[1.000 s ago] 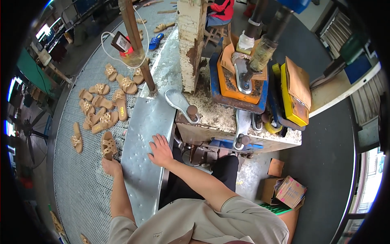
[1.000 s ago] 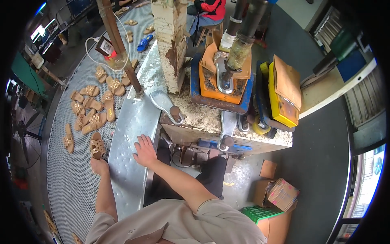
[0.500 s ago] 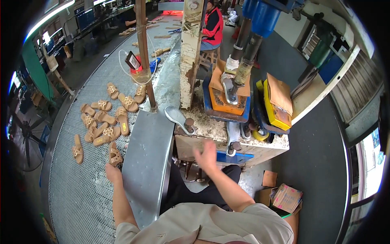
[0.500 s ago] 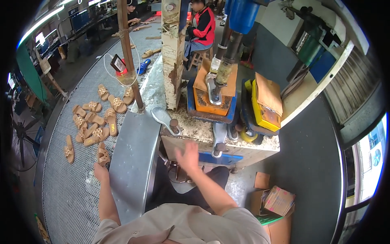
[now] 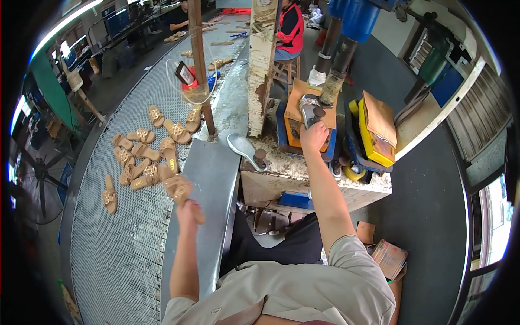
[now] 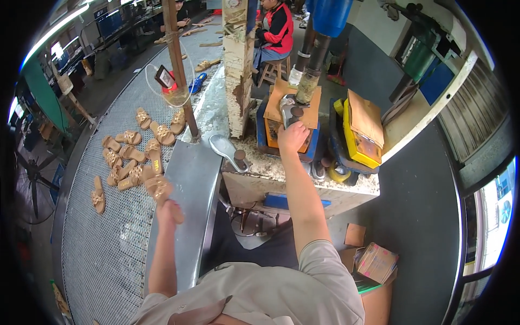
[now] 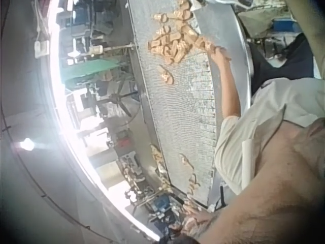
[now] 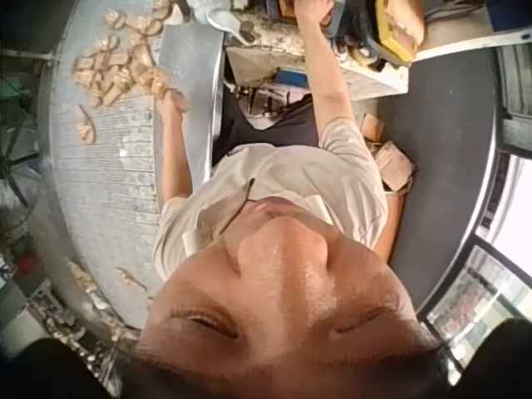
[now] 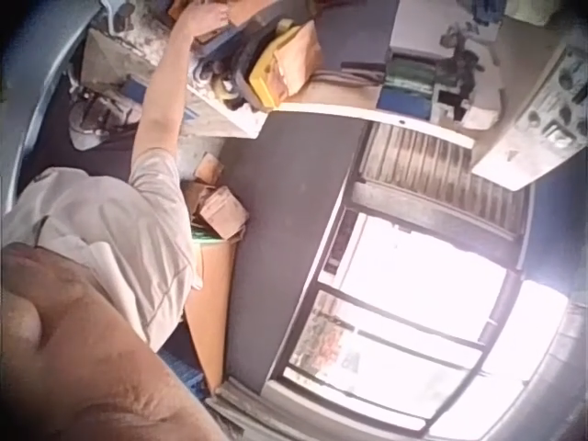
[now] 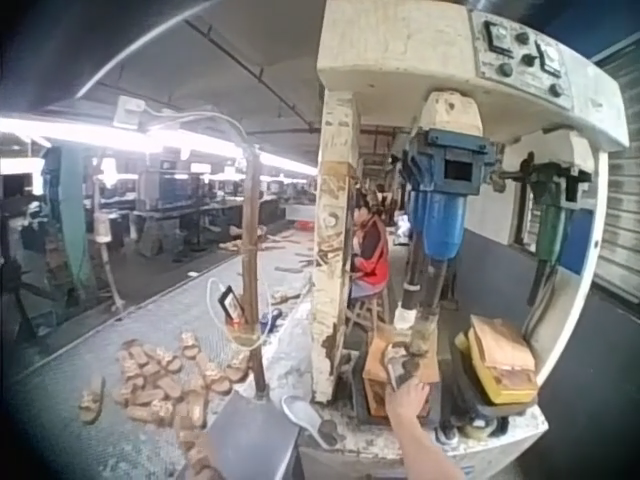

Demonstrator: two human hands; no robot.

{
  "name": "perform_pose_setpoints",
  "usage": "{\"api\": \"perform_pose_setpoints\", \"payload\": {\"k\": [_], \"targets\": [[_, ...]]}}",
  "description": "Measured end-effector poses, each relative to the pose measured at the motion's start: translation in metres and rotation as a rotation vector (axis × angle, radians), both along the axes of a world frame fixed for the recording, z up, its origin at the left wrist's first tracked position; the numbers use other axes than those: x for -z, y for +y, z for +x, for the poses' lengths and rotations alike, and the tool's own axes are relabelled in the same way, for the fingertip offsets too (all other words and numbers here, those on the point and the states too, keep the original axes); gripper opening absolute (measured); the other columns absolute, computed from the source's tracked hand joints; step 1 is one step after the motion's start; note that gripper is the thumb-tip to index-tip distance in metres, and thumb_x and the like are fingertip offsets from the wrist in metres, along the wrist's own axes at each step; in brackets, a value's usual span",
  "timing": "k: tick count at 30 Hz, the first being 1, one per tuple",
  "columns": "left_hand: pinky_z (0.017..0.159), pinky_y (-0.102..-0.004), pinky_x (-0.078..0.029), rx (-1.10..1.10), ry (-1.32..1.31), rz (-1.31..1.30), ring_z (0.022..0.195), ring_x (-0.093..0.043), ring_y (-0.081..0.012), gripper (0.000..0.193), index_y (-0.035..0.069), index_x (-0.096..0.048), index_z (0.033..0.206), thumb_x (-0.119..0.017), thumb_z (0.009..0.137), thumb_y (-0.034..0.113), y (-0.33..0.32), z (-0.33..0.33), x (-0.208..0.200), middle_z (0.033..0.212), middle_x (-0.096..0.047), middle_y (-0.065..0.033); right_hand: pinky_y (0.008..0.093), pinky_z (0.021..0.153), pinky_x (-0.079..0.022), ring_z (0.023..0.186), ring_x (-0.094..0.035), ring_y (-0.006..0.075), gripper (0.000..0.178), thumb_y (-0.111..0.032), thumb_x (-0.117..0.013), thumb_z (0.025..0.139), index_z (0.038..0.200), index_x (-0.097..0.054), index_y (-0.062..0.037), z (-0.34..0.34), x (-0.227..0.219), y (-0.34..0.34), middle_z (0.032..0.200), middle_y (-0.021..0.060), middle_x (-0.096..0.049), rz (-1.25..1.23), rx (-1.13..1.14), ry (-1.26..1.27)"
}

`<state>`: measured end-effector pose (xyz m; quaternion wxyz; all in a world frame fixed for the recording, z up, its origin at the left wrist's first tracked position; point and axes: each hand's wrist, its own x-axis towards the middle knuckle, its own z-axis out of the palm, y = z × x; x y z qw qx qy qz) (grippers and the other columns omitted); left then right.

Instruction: The recorder is picking up sandals from a conveyor belt and placing them into a machine for processing.

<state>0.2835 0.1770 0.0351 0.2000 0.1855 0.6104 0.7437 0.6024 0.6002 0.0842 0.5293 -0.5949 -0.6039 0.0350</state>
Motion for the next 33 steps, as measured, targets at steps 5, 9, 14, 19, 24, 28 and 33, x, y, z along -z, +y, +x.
{"api": "perform_pose_setpoints", "payload": {"k": [5, 9, 14, 19, 24, 28, 33], "targets": [[0.077, -0.0381, -0.059, 0.151, -0.243, 0.113, 0.093, -0.069, -0.0209, 0.031, 0.004, -0.061, 0.121, -0.07, 0.097, 0.02, 0.006, 0.098, 0.028, 0.101, -0.068, -0.0081, 0.0492, 0.095, -0.054, 0.108, -0.068, 0.0468, 0.064, -0.028, -0.086, 0.078, 0.123, -0.058, 0.0065, 0.019, 0.006, -0.097, 0.112, 0.0293, -0.072, -0.162, -0.326, 0.347], [0.086, -0.037, -0.058, 0.286, -0.323, 0.323, 0.102, -0.07, -0.0193, 0.042, 0.006, -0.062, 0.133, -0.076, 0.101, 0.03, 0.017, 0.179, -0.006, 0.115, -0.072, -0.0086, 0.0352, 0.102, -0.048, 0.112, -0.062, 0.0225, 0.06, -0.017, -0.081, 0.087, 0.136, -0.055, 0.0068, 0.032, 0.021, -0.234, 0.126, 0.0134, -0.066, -0.241, -0.857, 0.787], [0.098, -0.041, -0.055, 0.294, -0.216, 0.567, 0.118, -0.067, -0.0225, 0.049, 0.004, -0.055, 0.141, -0.076, 0.1, 0.022, 0.002, 0.217, -0.031, 0.126, -0.069, -0.0092, 0.0325, 0.101, -0.048, 0.114, -0.061, 0.0175, 0.055, -0.015, -0.08, 0.09, 0.135, -0.057, 0.005, -0.005, 0.023, -0.338, 0.127, 0.0106, -0.064, -0.547, -1.263, 0.962], [0.095, -0.0399, -0.057, 0.105, -0.21, 0.626, 0.111, -0.07, -0.0237, 0.048, 0.002, -0.053, 0.14, -0.075, 0.099, 0.013, -0.052, 0.218, -0.037, 0.125, -0.069, -0.0127, 0.0326, 0.105, -0.047, 0.115, -0.06, 0.0161, 0.052, -0.012, -0.08, 0.09, 0.134, -0.057, 0.0025, -0.027, 0.036, -0.382, 0.126, 0.0086, -0.064, -0.717, -1.456, 0.841], [0.095, -0.0462, -0.06, 0.016, -0.206, 0.642, 0.112, -0.07, -0.0287, 0.056, 0.005, -0.045, 0.149, -0.071, 0.1, 0.01, -0.084, 0.213, -0.028, 0.127, -0.068, -0.0162, 0.0325, 0.106, -0.046, 0.118, -0.059, 0.0155, 0.052, -0.01, -0.079, 0.092, 0.137, -0.055, 0.0026, -0.041, 0.044, -0.4, 0.129, 0.0082, -0.063, -0.839, -1.624, 0.841], [0.087, -0.0391, -0.061, -0.109, -0.23, 0.738, 0.099, -0.074, -0.0249, 0.043, -0.001, -0.054, 0.134, -0.074, 0.097, 0.007, -0.096, 0.213, -0.032, 0.113, -0.073, -0.0167, 0.0323, 0.106, -0.046, 0.117, -0.06, 0.0154, 0.05, -0.012, -0.079, 0.093, 0.135, -0.057, 0.0038, -0.05, 0.033, -0.412, 0.128, 0.0081, -0.063, -0.853, -1.732, 0.816], [0.089, -0.0391, -0.061, -0.386, -0.232, 0.788, 0.105, -0.072, -0.0235, 0.043, 0.001, -0.055, 0.136, -0.075, 0.099, 0.011, -0.124, 0.193, -0.036, 0.116, -0.072, -0.014, 0.0334, 0.105, -0.047, 0.115, -0.063, 0.0178, 0.047, -0.009, -0.076, 0.095, 0.135, -0.056, 0.0042, -0.047, 0.04, -0.423, 0.128, 0.0107, -0.065, -0.765, -1.772, 0.61]]}}
